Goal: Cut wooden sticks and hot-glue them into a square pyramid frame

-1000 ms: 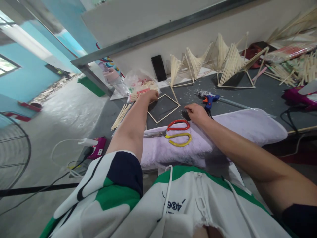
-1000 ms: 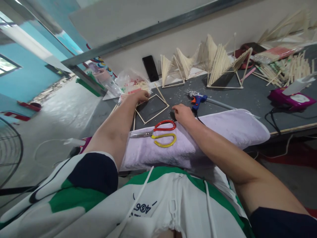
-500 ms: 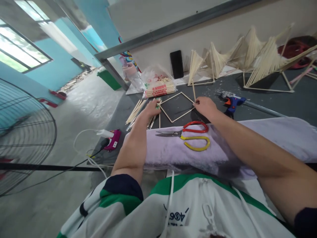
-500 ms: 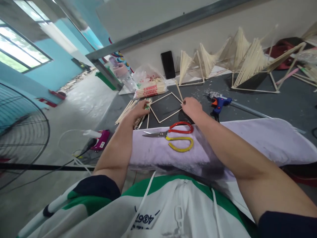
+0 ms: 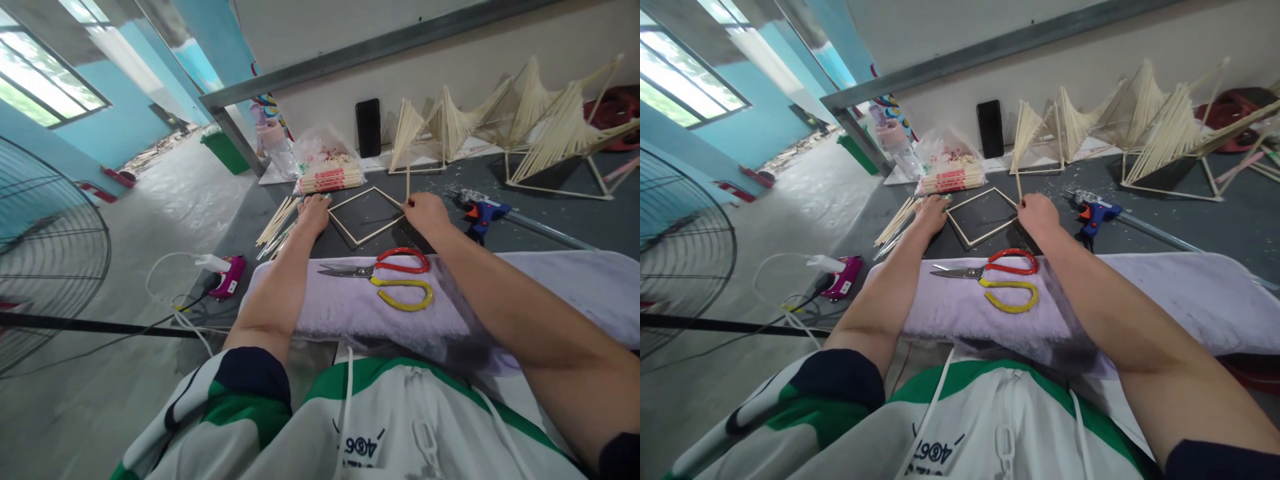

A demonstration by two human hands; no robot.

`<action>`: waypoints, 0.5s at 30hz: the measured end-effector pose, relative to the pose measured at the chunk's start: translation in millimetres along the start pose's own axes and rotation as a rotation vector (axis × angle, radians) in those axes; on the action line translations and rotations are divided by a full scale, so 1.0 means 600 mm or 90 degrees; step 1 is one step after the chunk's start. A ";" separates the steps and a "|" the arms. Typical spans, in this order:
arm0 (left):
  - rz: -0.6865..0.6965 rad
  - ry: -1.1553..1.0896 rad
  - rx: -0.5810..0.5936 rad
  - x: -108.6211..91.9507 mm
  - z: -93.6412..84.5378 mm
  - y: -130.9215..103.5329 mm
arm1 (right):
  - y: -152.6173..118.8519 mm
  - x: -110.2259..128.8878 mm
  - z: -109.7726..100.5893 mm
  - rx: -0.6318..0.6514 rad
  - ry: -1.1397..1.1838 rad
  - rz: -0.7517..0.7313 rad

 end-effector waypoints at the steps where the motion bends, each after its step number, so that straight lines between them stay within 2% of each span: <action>1: 0.008 0.006 -0.007 -0.003 0.000 0.003 | 0.001 -0.004 -0.002 -0.003 0.000 0.005; 8: 0.076 0.002 -0.034 -0.043 -0.019 -0.010 | 0.026 -0.045 -0.023 -0.021 -0.021 0.024; 15: 0.160 0.002 0.033 -0.084 -0.020 -0.035 | 0.096 -0.058 -0.032 0.002 -0.025 0.041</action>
Point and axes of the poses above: each hand's wrist, its own y-axis towards the middle knuckle, its own z-axis out of the palm, x = y × z, the point moved 10 cm from there along y, towards the middle knuckle, and after that the axes turned 10 degrees about x, right-handed, at the moved point
